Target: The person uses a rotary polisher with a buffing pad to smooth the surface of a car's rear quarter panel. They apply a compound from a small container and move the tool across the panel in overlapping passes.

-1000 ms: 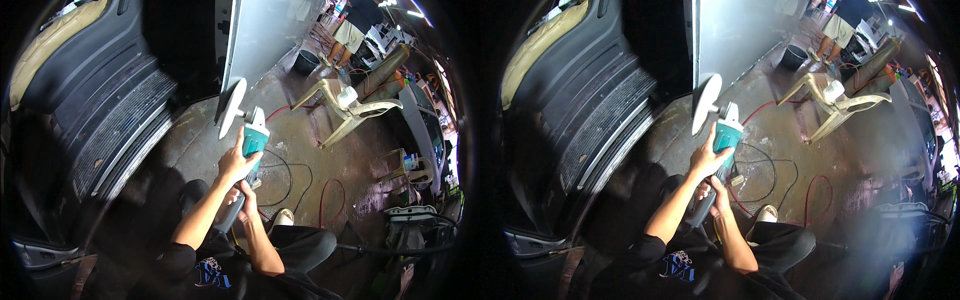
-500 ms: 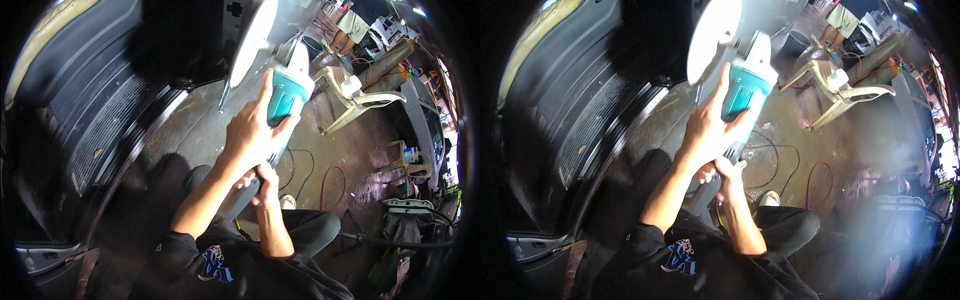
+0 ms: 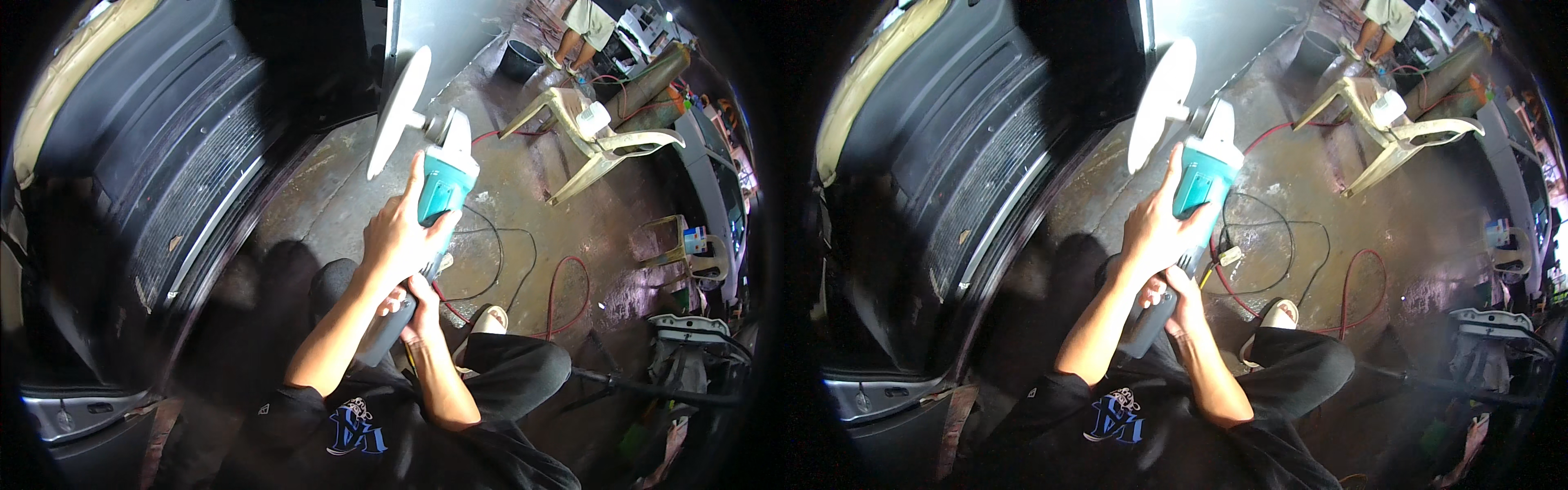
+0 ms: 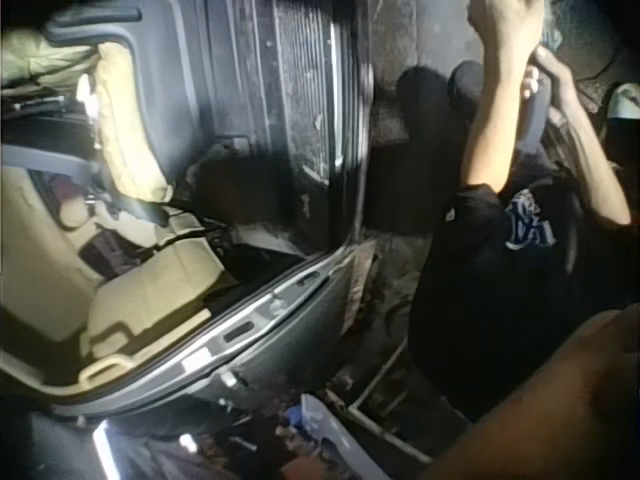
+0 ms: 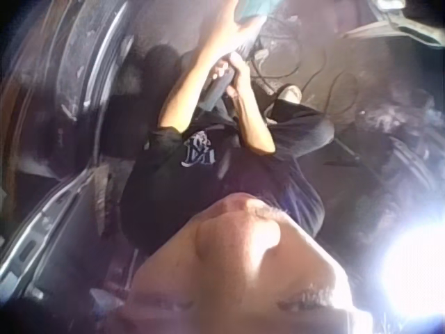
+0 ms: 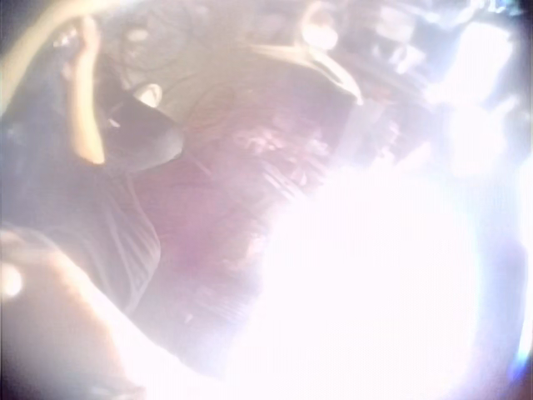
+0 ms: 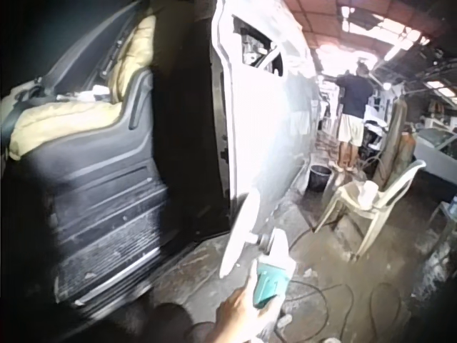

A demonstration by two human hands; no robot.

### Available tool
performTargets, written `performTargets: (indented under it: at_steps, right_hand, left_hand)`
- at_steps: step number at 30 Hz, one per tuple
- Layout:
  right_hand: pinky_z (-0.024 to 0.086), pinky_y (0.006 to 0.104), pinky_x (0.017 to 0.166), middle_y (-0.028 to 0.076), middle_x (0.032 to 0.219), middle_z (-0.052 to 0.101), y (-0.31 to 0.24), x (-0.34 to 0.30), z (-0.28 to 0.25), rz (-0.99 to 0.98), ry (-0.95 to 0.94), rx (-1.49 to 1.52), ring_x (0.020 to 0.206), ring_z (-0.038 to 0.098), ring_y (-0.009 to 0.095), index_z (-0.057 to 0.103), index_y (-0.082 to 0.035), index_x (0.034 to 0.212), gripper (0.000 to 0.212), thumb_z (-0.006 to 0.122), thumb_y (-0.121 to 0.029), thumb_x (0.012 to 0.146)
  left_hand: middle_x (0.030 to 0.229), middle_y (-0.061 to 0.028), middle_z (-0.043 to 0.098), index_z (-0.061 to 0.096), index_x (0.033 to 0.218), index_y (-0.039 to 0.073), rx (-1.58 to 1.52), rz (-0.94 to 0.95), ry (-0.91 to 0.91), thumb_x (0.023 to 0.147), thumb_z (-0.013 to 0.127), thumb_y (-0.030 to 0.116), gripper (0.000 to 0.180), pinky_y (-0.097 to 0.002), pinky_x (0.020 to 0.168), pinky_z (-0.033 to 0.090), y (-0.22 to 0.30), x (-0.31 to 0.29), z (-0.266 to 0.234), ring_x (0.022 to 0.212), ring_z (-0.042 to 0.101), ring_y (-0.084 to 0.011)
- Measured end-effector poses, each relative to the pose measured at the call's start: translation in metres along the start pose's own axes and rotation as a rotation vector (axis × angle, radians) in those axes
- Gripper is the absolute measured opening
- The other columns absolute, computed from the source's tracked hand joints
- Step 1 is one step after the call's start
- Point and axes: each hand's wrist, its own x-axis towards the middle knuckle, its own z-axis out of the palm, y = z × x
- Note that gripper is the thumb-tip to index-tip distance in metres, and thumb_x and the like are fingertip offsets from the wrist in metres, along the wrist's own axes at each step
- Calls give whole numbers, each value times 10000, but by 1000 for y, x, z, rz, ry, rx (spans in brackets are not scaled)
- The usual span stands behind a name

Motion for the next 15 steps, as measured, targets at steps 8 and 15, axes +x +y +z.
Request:
performTargets:
  at_steps: [8,15]
  right_hand:
    - [495,341,633,9,755,546,60,-1,-52,187,19,279,653,541,156,563,-91,1035,307,648,-373,949]
    - [535,342,589,47,749,573,11,-3,1,39,-77,155,650,589,169,537,-46,1097,271,704,-159,916]
  left_hand:
    - [1053,-273,702,142,1606,201,92,-219,-134,857,680,529,979,-515,825,540,-72,-29,39,961,688,-463]
    - [1292,-316,561,144,1605,137,-26,100,34,891,687,361,924,-482,958,482,-17,-12,8,1174,590,-433]
